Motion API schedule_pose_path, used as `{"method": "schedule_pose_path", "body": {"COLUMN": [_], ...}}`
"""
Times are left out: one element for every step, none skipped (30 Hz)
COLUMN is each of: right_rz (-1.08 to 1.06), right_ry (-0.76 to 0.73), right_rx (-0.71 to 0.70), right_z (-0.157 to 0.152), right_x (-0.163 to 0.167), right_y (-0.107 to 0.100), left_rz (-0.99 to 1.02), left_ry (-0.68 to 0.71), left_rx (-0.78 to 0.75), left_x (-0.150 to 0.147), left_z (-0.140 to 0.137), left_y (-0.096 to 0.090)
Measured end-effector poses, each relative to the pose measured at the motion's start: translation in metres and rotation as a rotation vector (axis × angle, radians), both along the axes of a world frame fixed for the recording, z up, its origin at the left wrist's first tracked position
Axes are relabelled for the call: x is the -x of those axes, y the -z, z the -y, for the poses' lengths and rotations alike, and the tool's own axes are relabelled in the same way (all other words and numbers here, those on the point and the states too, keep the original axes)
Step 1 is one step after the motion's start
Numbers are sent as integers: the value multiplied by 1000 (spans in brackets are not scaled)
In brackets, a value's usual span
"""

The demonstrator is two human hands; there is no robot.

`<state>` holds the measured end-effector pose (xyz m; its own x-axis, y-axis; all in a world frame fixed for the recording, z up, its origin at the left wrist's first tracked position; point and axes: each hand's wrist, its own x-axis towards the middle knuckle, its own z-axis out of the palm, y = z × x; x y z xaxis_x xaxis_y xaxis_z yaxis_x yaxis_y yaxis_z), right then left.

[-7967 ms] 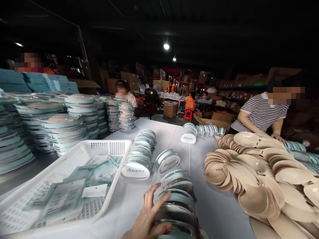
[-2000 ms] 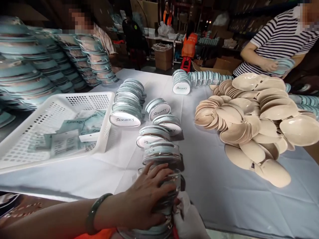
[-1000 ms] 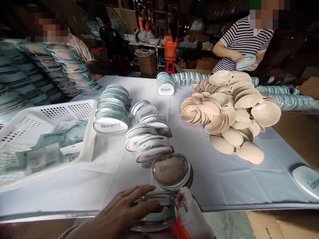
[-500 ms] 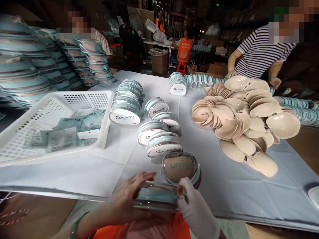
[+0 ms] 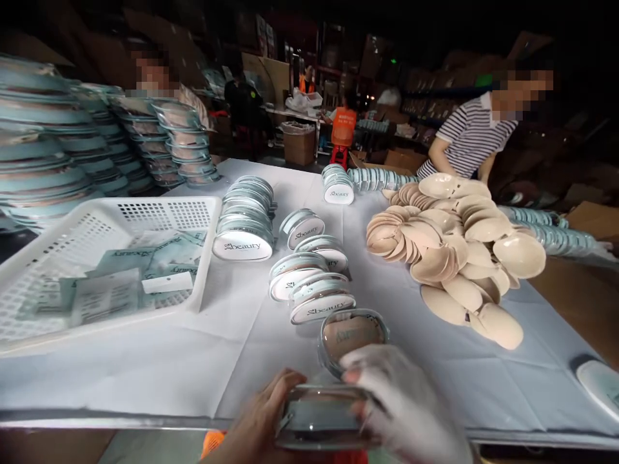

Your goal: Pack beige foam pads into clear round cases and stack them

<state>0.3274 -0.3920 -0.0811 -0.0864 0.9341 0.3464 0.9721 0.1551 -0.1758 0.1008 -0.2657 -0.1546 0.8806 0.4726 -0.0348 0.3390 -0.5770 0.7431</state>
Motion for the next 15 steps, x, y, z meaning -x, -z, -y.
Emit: {"method": "schedule_pose_path", "body": {"right_rz": [126, 238, 344, 432, 487, 513, 507, 470, 404, 329, 257, 205, 184, 207, 262], "right_ry": [15, 21, -12, -54, -104, -150, -185, -216, -213, -207, -189, -171, -161, -159, -166], "right_rx": [-81, -35, -30, -17, -42, -105, -188, -281, -352, -389, -388, -342, -259, -147, -37], "right_z": [6, 9, 8, 5, -1, -9, -17, -26, -35, -43, -52, -61, -69, -78, -86], "right_x": [-27, -50, -67, -77, -81, -79, -74, -67, -60, -54, -50, -48, -47, -47, -47], "right_y": [4, 9, 16, 24, 31, 37, 41, 43, 42, 38, 34, 30, 27, 25, 25], "left_rz": [32, 56, 77, 105, 137, 169, 197, 226, 249, 260, 261, 253, 243, 239, 243], "left_ry": [47, 104, 160, 210, 251, 274, 277, 259, 224, 182, 137, 90, 47, 7, -17], "left_rx": [-17, -47, -89, -142, -190, -218, -228, -227, -221, -214, -212, -214, -213, -208, -200], "left_x": [1, 1, 2, 3, 4, 5, 7, 9, 11, 13, 14, 16, 17, 19, 21], "left_z": [-3, -7, -9, -12, -14, -16, -18, -21, -25, -28, -33, -37, -41, -45, -48], "left_y": [2, 3, 4, 5, 5, 5, 5, 5, 4, 4, 3, 2, 1, 1, 0]}}
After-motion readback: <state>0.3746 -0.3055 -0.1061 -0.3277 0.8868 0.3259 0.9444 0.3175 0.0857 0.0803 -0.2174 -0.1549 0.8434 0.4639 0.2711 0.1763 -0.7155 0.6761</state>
